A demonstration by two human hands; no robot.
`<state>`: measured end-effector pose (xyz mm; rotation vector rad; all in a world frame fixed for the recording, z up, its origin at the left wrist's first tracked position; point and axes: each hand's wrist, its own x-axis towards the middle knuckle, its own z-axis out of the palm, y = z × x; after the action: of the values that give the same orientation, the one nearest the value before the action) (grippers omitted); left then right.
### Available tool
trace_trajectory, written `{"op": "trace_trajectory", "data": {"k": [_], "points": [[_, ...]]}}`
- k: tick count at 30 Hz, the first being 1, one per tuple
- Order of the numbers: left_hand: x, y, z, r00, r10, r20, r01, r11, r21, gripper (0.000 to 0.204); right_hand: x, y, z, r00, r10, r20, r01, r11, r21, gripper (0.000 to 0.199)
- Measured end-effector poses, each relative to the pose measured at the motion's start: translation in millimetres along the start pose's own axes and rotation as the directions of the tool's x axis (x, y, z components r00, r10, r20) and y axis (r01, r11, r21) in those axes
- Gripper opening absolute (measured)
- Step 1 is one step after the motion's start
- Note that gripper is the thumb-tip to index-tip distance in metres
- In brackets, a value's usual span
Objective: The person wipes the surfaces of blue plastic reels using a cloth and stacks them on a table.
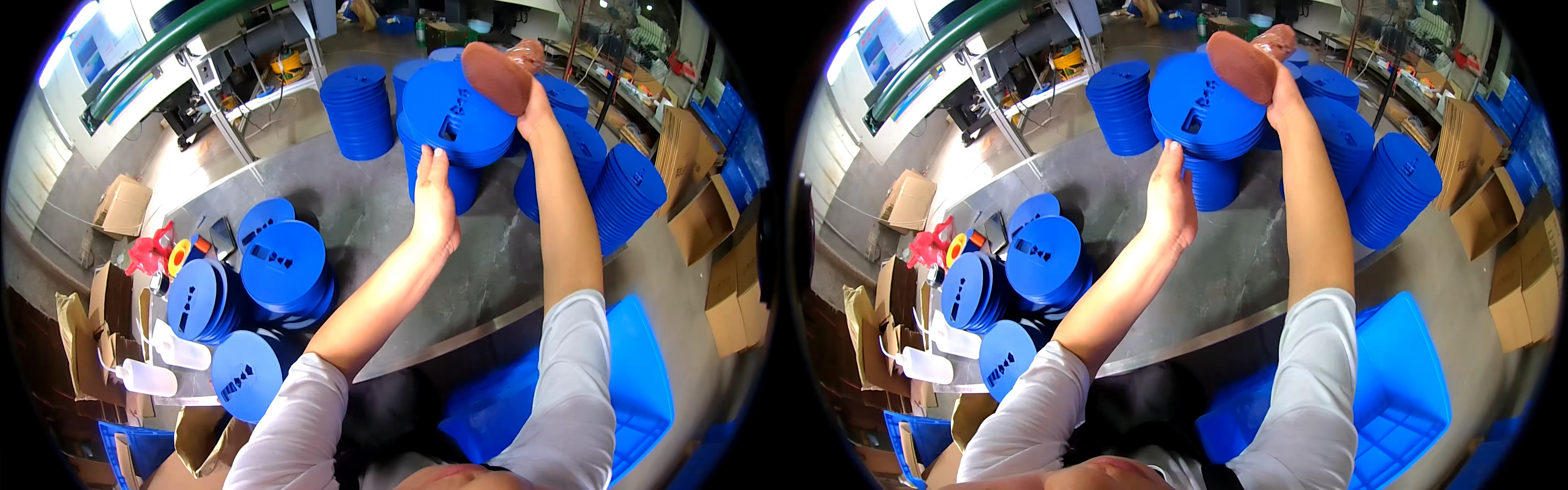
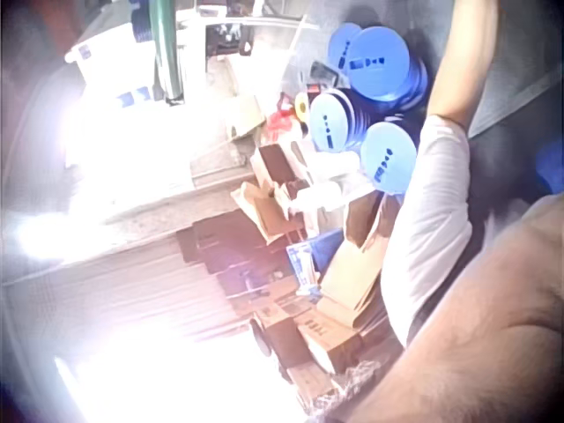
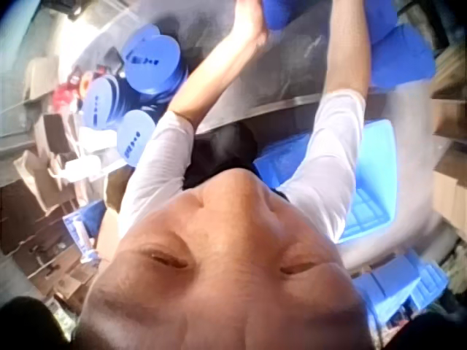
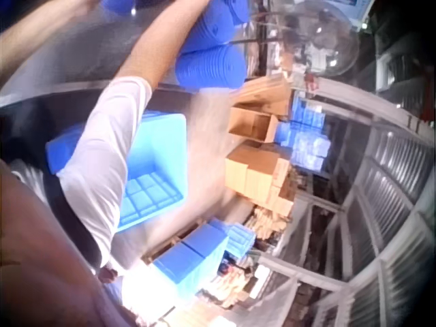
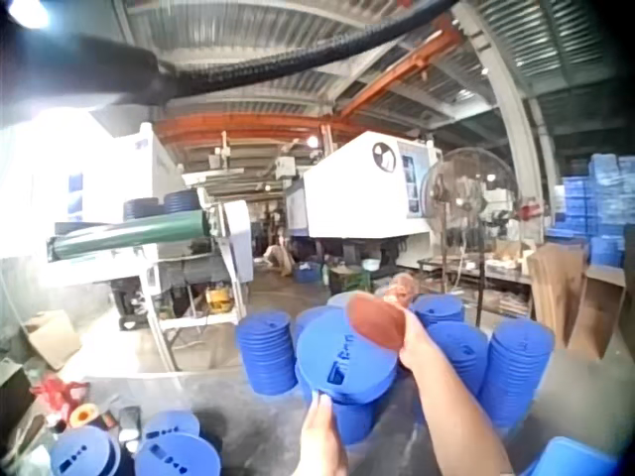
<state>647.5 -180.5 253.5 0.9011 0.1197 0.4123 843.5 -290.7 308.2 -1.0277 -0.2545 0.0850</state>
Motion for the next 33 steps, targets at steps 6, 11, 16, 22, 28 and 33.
{"op": "trace_trajectory", "data": {"k": [6, 11, 16, 22, 28, 33], "points": [[47.6, -2.6, -24.5, 0.987, -0.108, 0.115, 0.113, 0.993, -0.033, 0.074, 62.9, 17.5, 10.3, 0.993, 0.067, 0.096, -0.069, 0.998, 0.015, 0.03], [57.4, 5.3, -35.5, 0.961, -0.177, 0.213, 0.182, 0.983, -0.002, 0.075, 78.6, 26.3, 6.5, 0.999, -0.034, -0.009, 0.035, 0.982, 0.188, 0.036], [37.3, 6.1, -67.0, 0.994, 0.073, 0.075, -0.085, 0.982, 0.169, 0.067, 27.2, 64.9, -43.5, 0.91, -0.318, -0.267, 0.415, 0.731, 0.542, 0.049], [105.7, -68.3, -131.0, 0.975, -0.106, -0.195, 0.152, 0.96, 0.235, 0.069, -92.2, 156.3, -63.0, 0.974, -0.18, -0.137, 0.218, 0.581, 0.784, 0.063], [169.2, -104.5, -142.5, 0.949, -0.289, -0.126, 0.315, 0.859, 0.403, 0.075, -76.4, 245.7, -113.6, 0.939, -0.065, -0.339, 0.246, 0.813, 0.527, 0.049], [182.9, -109.8, -157.2, 0.911, -0.412, -0.003, 0.383, 0.843, 0.378, 0.084, -54.4, 250.2, -123.6, 0.981, 0.011, -0.195, 0.103, 0.82, 0.563, 0.05]]}}
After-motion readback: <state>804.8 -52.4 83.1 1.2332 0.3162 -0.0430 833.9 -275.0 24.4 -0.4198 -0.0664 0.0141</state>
